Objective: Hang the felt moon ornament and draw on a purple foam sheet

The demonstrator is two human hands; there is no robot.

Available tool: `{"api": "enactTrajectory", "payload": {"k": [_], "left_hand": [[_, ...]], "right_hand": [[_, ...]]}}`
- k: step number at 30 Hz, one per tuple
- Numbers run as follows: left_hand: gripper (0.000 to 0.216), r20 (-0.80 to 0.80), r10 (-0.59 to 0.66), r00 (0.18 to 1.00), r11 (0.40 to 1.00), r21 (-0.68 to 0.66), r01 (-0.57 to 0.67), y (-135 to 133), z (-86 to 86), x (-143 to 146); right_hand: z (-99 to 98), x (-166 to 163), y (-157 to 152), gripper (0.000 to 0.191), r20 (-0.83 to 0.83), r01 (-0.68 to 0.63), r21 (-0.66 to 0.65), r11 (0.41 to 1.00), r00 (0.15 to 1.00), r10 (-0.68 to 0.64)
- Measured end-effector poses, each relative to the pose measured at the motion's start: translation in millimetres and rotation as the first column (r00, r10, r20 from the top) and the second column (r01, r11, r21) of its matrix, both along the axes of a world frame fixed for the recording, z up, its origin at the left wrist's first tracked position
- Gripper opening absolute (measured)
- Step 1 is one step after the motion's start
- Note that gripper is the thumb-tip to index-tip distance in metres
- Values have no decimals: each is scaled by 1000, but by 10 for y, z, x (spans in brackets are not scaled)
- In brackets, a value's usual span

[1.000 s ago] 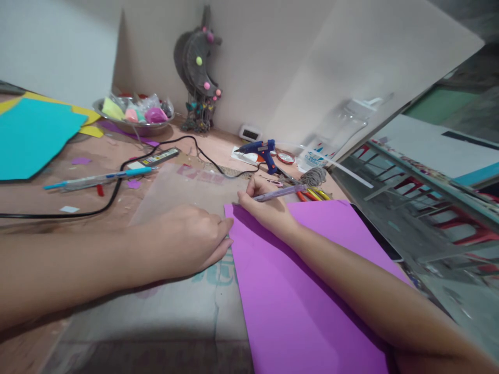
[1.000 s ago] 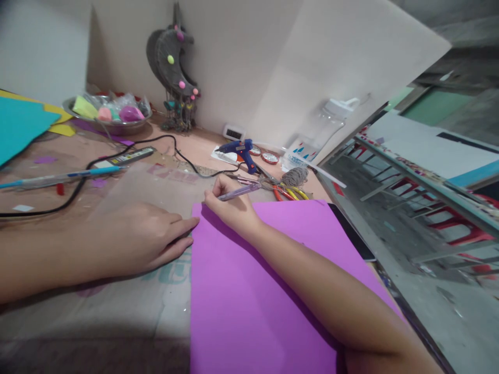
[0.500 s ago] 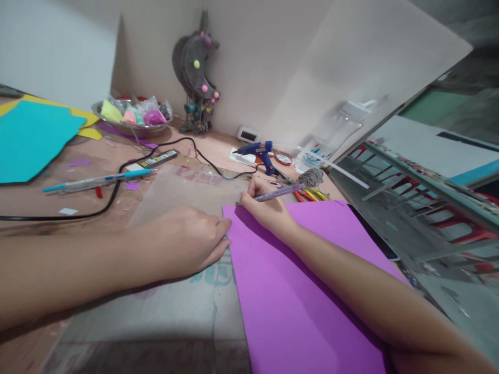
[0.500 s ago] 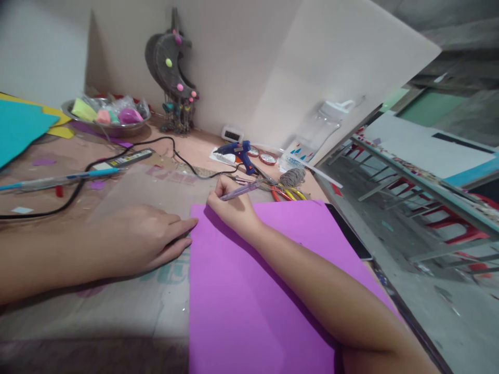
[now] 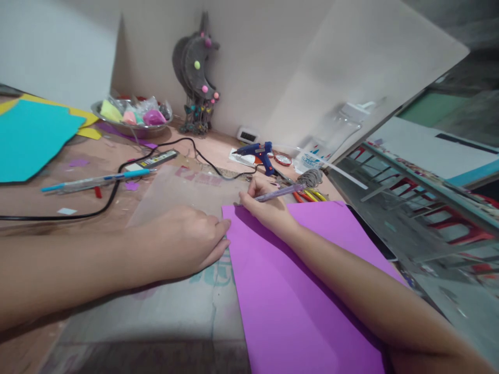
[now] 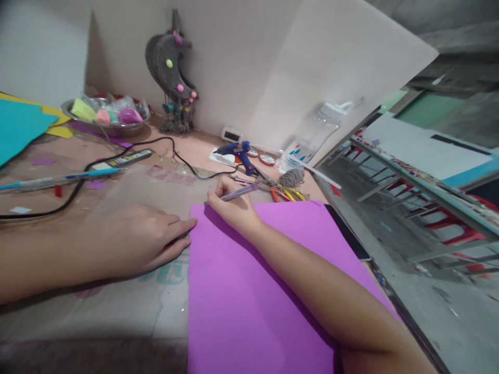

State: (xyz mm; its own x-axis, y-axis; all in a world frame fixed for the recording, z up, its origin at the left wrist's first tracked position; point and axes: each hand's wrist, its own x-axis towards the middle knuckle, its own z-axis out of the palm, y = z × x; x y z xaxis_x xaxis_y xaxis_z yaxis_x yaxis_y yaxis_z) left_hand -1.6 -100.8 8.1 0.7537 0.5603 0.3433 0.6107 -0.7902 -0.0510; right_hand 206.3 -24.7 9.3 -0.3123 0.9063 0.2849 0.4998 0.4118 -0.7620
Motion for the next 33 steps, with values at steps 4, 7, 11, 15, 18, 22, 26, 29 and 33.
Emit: {"api": "enactTrajectory", "payload": {"k": [4,7,11,15,18,22,26,29,33], "left_hand": [[26,-7,3,1000,1000,1,-3,0,-4,5],[28,-19,10,1000,1000,11,-10,1,-17,7],[30,-29,15,999,1000,27,-15,3,-31,5],[30,-19,8,1000,999,39,-7,6,-36,6],[30,-25,5,1000,999,42,-4,9,-32,11],[30,-21,3,1000,999,45,-3,7,-26,10],[29,-20,8,1000,999,41,-7,6,-31,0],[29,-9,9,1000,999,51,-9,10,-40,-1],[29,0,4,1000,998,61,-4,11,-49,5]], "right_hand": [[27,-18,-22,26,19,11,2,1000,1000,-11],[40,-23,-17,25,31,38,32,999,999,-39],[23,-13,3,24,49,61,78,995,997,-65],[1,-5,12,24,49,69,79,995,996,-73],[0,-1,14,23,46,60,87,994,997,-64],[0,27,32,23,26,62,89,994,998,-65],[-13,67,53,24,14,77,29,997,997,-78],[-23,76,47,27,-6,43,14,999,999,-43],[-27,57,18,28,-22,-2,-25,1000,1000,1]]}}
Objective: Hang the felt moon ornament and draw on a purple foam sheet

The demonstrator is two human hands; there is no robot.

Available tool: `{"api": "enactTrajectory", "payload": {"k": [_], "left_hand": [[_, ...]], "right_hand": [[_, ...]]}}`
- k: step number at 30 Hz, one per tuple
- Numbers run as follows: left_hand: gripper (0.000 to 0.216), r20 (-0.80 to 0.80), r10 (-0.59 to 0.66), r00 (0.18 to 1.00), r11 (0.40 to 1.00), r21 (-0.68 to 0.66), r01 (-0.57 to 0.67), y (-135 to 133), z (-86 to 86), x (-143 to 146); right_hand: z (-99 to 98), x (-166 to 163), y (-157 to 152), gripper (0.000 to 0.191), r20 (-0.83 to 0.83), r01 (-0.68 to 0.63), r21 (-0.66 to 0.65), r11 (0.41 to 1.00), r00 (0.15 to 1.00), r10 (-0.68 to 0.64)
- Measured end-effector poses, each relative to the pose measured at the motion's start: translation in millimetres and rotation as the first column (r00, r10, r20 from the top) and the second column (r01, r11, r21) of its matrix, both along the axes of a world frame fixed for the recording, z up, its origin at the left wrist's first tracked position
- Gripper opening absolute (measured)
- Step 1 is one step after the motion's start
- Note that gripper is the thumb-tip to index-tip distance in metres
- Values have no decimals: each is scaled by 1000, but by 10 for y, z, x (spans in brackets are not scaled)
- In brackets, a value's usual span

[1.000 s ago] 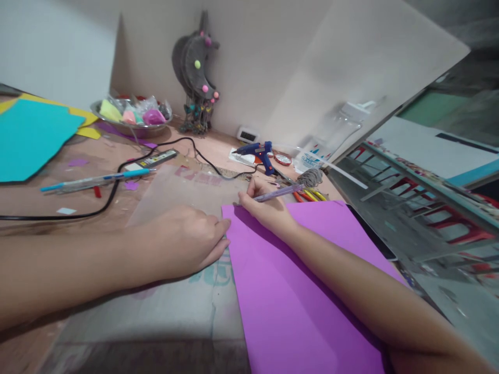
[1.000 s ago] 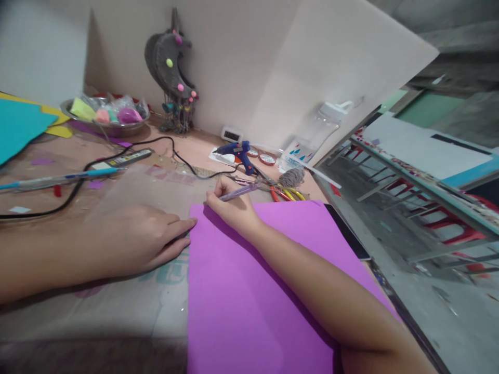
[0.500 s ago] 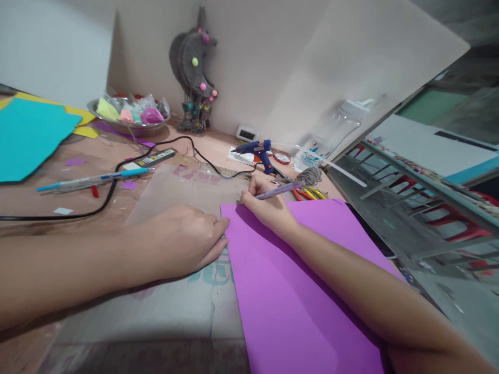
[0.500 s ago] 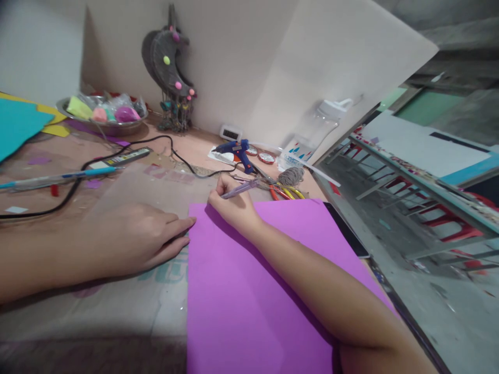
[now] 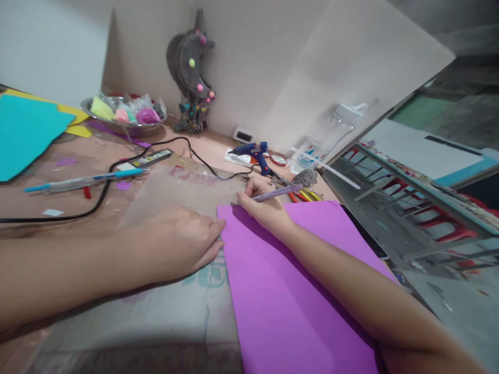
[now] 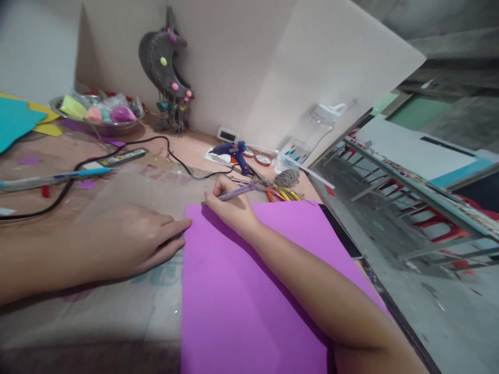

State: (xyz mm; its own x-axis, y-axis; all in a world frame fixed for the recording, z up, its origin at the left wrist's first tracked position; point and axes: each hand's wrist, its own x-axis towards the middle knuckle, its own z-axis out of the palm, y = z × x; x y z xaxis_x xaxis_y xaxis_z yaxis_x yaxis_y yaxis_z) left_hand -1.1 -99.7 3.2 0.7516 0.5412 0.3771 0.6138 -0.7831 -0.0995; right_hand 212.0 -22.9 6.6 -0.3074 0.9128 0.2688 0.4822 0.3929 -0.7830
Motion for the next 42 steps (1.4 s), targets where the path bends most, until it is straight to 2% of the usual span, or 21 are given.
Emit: {"api": "enactTrajectory", "payload": {"k": [3,8,18,27,31,35,38,42], "left_hand": [[29,-2,0,1000,1000,2,0,-1,3,3],[28,7,-6,1000,1000,6,6,1,-1,-3],[30,5,-3,1000,1000,-4,3,5,-15,-10],[28,-10,11,1000,1000,-28,-11,-6,7,2],[28,-9,11,1000,1000,-23,-12,-4,16,3],[30,-23,13,1000,999,-52,-14,-5,20,3],[31,-45,22,999,997,-73,-25,-4,14,5],[34,-60,41,997,995,-88,-46,1,8,2]], "right_hand": [[4,-15,-6,28,7,0,-26,1000,1000,1],[31,-25,13,25,49,36,79,996,998,-40],[27,50,39,26,84,78,134,988,992,-90],[28,93,40,26,31,91,109,990,995,-95],[53,175,-22,24,-65,24,-65,998,997,-29],[85,252,-68,35,-100,-45,-168,985,995,29],[72,241,-38,42,-64,-17,-152,988,998,7],[26,178,43,39,-4,-38,-29,999,999,38]]}}
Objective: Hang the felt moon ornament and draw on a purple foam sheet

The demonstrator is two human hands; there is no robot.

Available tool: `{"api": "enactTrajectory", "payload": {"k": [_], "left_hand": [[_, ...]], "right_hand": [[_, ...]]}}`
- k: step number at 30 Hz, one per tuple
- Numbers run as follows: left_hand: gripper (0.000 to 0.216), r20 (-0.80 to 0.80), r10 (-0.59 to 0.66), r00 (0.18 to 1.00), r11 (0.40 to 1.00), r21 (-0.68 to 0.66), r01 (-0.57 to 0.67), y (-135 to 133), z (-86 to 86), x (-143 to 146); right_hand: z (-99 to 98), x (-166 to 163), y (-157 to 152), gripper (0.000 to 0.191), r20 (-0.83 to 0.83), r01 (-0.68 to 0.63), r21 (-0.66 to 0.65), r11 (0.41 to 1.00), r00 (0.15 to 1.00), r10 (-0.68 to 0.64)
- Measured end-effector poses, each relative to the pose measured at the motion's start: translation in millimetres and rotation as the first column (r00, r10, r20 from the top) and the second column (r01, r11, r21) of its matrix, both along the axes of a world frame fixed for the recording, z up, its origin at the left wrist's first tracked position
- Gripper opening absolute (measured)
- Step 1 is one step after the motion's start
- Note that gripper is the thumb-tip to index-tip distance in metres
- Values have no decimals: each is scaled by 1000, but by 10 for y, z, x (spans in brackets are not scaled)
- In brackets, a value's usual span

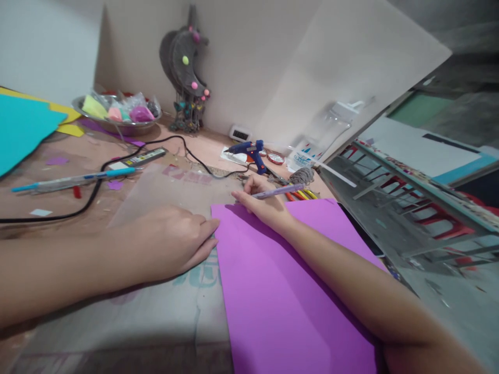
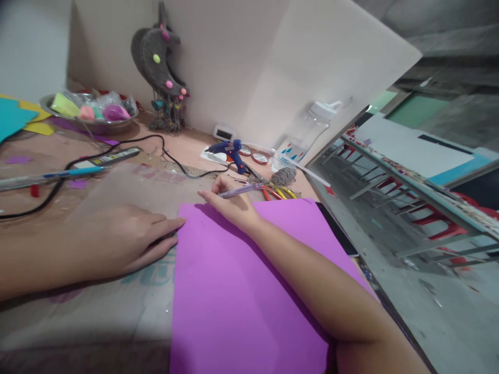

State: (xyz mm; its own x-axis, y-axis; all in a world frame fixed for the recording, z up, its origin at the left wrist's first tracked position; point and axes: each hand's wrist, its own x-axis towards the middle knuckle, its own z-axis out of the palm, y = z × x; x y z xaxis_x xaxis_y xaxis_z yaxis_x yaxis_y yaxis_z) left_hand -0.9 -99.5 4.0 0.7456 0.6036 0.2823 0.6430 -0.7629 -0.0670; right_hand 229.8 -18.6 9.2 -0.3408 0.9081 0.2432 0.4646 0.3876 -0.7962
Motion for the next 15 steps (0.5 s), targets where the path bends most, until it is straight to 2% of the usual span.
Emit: {"api": "enactTrajectory", "payload": {"k": [3,5,15], "left_hand": [[36,-6,-7,1000,1000,8,7,4,1,-7],[38,5,-24,1000,999,30,24,7,-2,-9],[34,44,-48,998,998,29,46,10,-21,-4]], "right_hand": [[-16,-20,37,35,63,0,127,992,998,-8],[-13,-22,44,33,102,7,162,987,994,-24],[-21,-27,50,35,118,4,163,987,993,-23]]}}
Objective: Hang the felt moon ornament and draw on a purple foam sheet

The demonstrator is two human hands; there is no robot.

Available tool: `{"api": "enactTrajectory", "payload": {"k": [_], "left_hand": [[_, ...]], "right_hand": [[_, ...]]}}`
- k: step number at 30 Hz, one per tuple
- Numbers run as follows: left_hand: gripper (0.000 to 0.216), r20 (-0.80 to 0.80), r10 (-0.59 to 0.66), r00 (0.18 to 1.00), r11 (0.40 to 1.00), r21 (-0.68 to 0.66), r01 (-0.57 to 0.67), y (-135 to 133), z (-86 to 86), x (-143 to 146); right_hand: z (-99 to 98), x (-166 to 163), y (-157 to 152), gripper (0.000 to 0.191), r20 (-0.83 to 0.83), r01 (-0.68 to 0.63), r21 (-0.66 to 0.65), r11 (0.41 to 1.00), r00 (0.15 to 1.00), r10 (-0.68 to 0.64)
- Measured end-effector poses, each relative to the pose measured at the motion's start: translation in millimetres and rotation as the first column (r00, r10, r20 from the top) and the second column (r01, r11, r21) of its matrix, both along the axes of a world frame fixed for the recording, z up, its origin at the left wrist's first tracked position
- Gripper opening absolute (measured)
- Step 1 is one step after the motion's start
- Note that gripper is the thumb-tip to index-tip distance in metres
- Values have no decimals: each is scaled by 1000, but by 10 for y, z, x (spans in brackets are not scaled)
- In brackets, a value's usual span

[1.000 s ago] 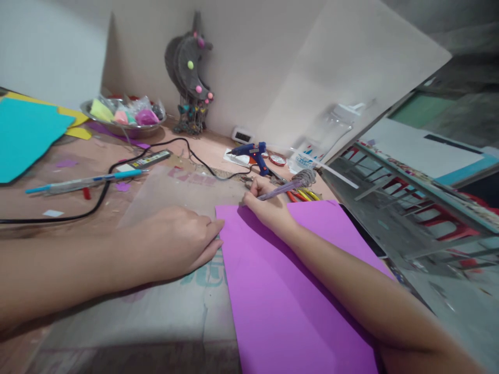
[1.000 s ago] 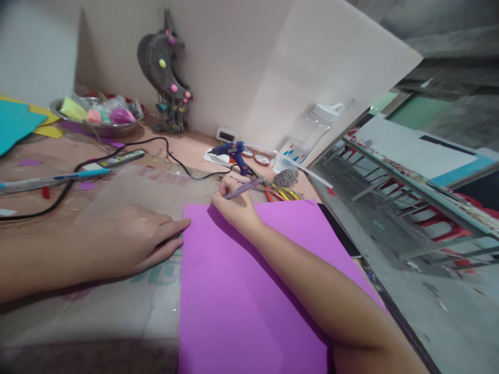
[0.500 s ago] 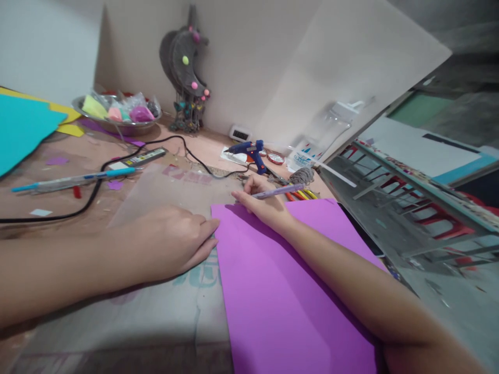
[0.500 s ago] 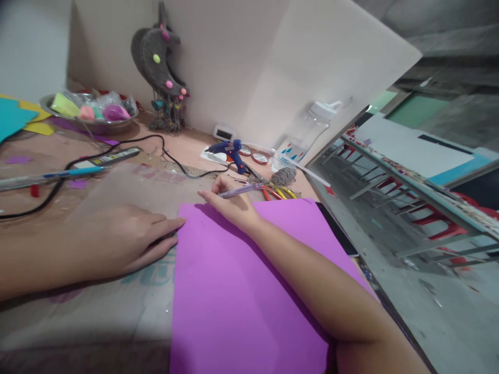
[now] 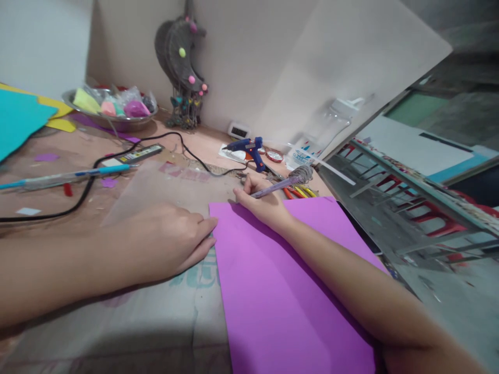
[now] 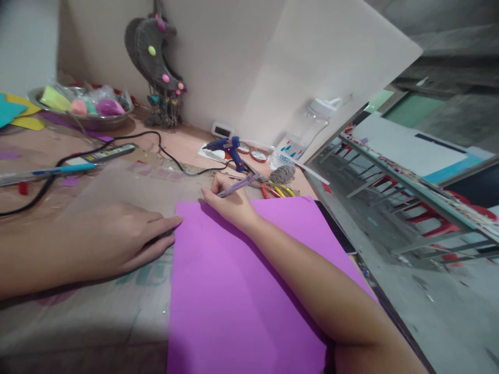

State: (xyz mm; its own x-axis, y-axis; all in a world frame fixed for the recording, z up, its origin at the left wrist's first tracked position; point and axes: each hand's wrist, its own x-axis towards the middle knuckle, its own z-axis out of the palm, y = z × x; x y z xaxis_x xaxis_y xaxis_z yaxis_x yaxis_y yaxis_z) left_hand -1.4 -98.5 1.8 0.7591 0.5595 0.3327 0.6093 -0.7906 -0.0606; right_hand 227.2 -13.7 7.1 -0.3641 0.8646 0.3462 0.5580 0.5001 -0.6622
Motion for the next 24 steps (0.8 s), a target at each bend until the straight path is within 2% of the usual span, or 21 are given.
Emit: {"api": "enactTrajectory", "payload": {"k": [4,10,24], "left_hand": [[34,-1,7,1000,1000,-11,-7,3,1,-8],[35,1,2,1000,1000,-7,-2,0,3,-8],[35,-4,18,1000,999,-28,-19,1,-11,-11]], "right_hand": [[3,9,0,33,-5,-15,12,1000,1000,15],[36,3,-27,31,1,18,-38,999,1000,-18],[6,10,-17,30,10,-1,4,1000,1000,1]]}}
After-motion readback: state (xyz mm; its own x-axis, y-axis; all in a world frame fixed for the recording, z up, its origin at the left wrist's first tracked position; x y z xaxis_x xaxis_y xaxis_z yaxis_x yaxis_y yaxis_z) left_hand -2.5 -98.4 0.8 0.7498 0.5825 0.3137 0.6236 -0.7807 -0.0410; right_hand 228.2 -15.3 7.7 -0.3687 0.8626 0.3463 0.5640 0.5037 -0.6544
